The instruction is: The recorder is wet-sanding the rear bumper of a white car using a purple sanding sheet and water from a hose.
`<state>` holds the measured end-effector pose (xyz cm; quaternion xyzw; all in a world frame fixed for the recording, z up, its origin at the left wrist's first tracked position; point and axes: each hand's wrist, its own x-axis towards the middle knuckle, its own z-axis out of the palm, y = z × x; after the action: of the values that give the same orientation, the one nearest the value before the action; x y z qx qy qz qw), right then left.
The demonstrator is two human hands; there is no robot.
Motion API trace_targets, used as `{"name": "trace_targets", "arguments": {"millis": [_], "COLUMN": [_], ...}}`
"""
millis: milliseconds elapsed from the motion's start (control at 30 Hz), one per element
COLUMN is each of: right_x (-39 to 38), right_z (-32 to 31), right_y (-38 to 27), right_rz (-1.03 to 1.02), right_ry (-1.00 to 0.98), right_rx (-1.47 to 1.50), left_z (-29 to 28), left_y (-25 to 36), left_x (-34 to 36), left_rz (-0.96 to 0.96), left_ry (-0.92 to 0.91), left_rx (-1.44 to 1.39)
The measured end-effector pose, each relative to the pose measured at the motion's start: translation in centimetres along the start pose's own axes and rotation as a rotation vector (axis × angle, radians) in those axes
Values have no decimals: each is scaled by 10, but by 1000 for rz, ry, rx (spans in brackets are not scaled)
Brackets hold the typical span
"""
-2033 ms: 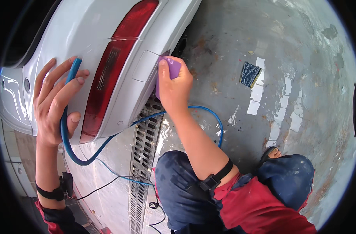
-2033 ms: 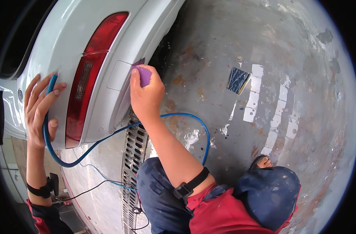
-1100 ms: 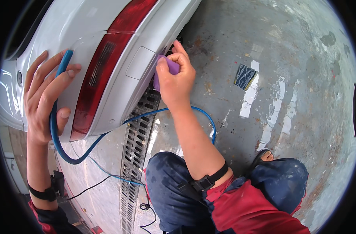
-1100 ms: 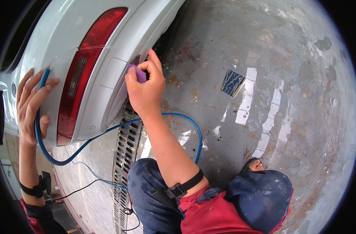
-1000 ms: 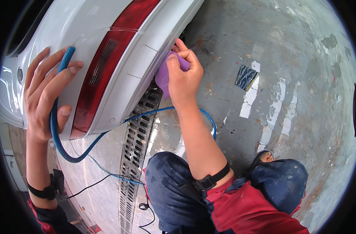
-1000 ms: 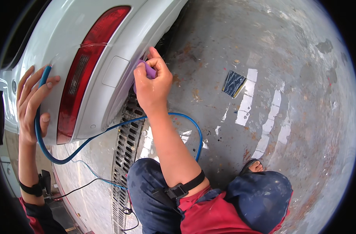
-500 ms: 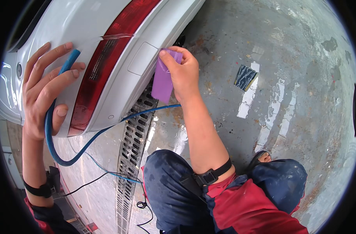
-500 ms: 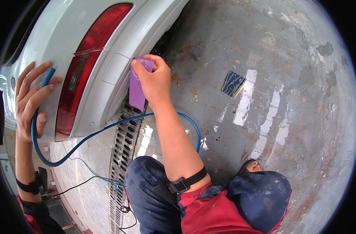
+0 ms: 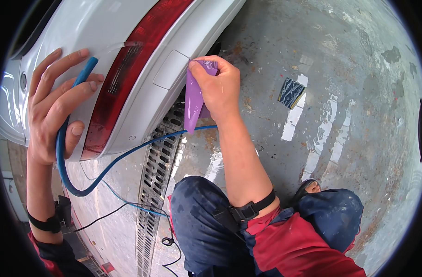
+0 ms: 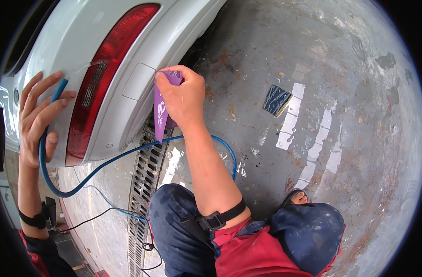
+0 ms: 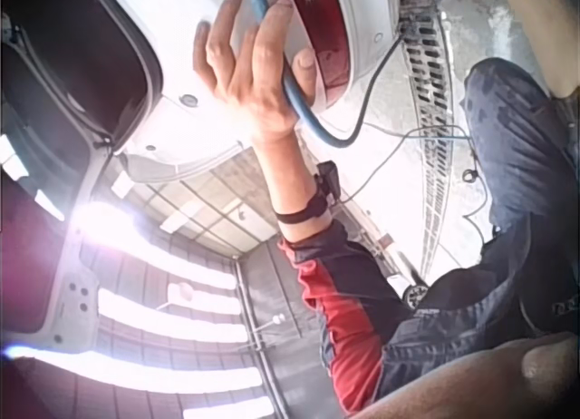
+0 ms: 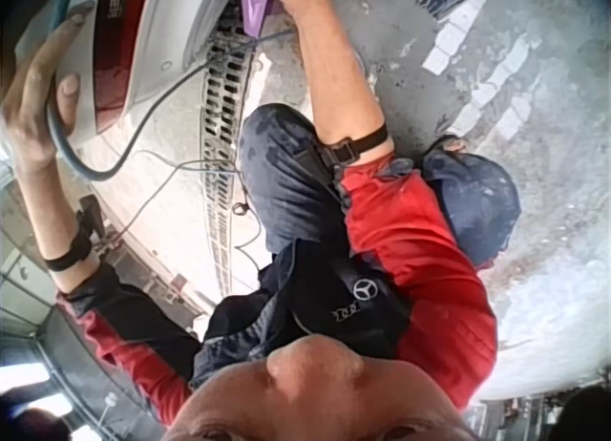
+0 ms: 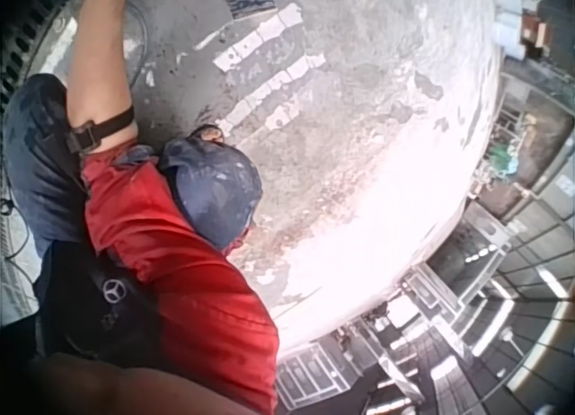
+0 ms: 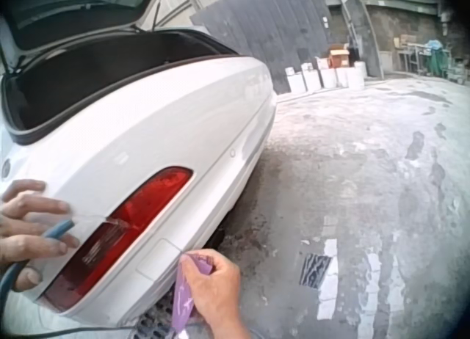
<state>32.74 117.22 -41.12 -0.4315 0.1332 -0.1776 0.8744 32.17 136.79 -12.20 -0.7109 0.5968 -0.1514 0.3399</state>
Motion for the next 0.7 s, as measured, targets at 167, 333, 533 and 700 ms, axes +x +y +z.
{"name": "trace_targets", "arguments": {"millis": [167,333,533,700], "right_x": [-1,-2,-2,-6], "right_z": [6,13,20,23], "right_y": [-9,-17,-24,-24], "right_rz": [62,70,323,171], "right_ry": [26,61,76,139], "right_rx": [-17,-27,231,124], "left_z": [-1,-2,-3,-4], "left_y": [0,1,1,2], "left_x": [1,2,3,5], "left_rz": [10,20,17,36], "left_ry": [5,21,8,24], "left_rx": [1,-2,8,10]}}
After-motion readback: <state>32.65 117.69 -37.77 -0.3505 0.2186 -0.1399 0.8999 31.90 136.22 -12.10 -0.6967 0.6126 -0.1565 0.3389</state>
